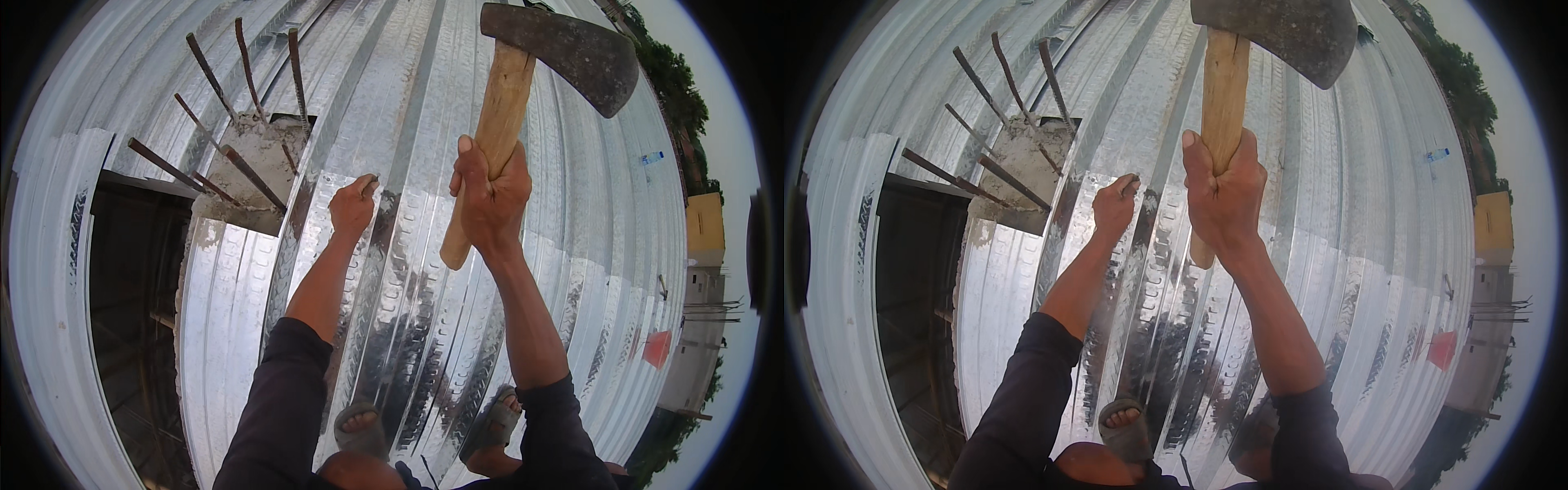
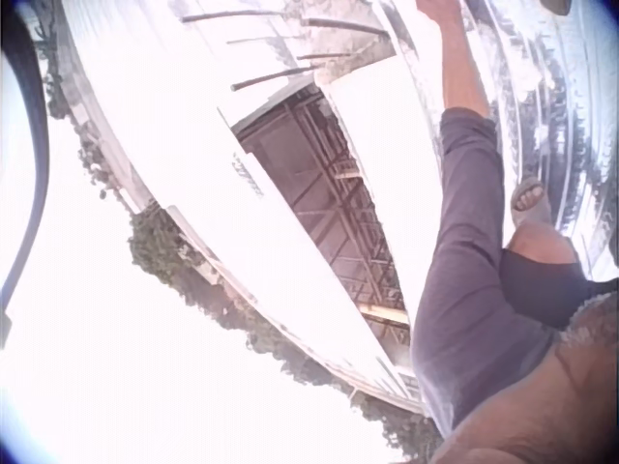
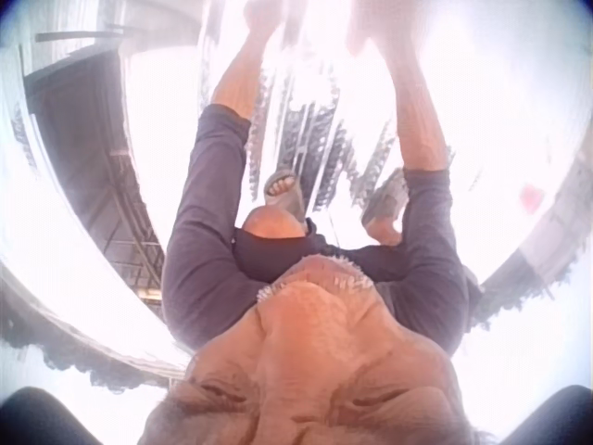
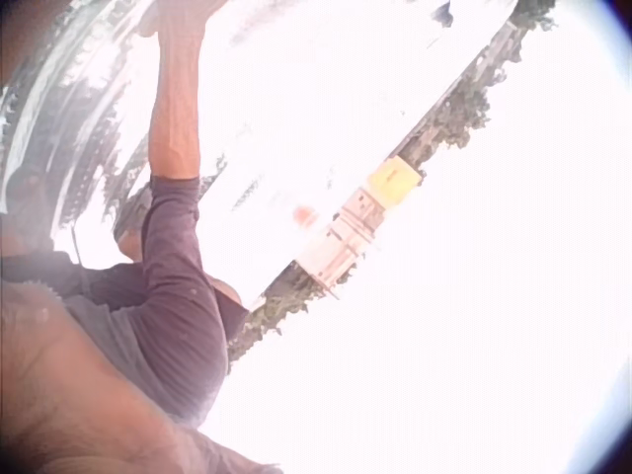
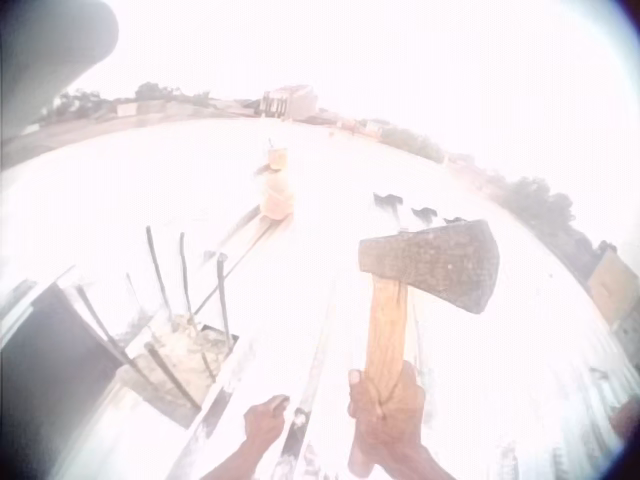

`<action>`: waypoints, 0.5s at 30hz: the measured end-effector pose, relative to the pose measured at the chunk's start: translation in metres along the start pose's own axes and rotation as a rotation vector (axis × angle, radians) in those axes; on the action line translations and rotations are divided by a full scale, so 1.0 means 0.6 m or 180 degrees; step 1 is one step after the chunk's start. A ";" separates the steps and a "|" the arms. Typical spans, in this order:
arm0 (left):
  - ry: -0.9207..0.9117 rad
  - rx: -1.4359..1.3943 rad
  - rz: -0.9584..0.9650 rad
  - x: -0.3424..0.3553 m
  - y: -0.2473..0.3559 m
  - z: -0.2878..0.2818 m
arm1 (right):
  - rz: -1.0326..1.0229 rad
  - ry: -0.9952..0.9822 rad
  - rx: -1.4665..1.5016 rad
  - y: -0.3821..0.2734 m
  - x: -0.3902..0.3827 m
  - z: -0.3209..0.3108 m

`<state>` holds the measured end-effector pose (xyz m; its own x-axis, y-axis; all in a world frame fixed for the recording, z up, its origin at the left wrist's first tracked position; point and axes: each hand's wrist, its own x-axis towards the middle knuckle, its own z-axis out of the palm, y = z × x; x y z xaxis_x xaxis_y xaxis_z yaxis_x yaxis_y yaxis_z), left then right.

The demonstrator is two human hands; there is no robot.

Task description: The person secures corrugated metal roof sheets to a roof structure using a hammer and nails. They repeatedly place nails and strike them to fasten the sheets, then walk across the roof to retrieve more nails from a bucket and continue fastening.

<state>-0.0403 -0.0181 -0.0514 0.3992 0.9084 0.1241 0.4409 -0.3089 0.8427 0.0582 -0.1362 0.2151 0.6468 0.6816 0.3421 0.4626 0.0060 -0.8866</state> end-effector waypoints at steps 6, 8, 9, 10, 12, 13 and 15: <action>-0.0172 -0.0071 -0.0020 0.004 0.042 0.022 | 0.0510 -0.1219 -0.1734 0.180 -0.096 0.001; -0.0157 0.0023 -0.0037 0.007 0.018 0.014 | 0.1236 -0.1808 -0.2238 0.199 -0.108 0.021; 0.0146 0.0047 0.0165 0.012 -0.012 -0.002 | 0.1405 -0.1649 -0.1812 0.144 -0.091 0.039; 0.0083 0.0258 0.0071 0.014 -0.006 -0.004 | 0.1677 -0.1521 -0.1484 0.127 -0.087 0.023; -0.0111 0.0266 0.0098 0.005 0.020 0.019 | 0.1589 -0.1205 -0.1041 0.126 -0.064 -0.004; -0.0059 0.0248 0.0138 0.004 0.015 0.014 | 0.1425 -0.1049 -0.0723 0.101 -0.047 -0.004; 0.0039 0.0207 0.0339 -0.001 0.010 0.007 | 0.0975 -0.0620 -0.0406 0.057 -0.010 -0.012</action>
<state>-0.0346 -0.0215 -0.0488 0.4369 0.8728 0.2178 0.4480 -0.4210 0.7887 0.0747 -0.1452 0.1852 0.6451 0.7640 -0.0092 0.3453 -0.3022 -0.8885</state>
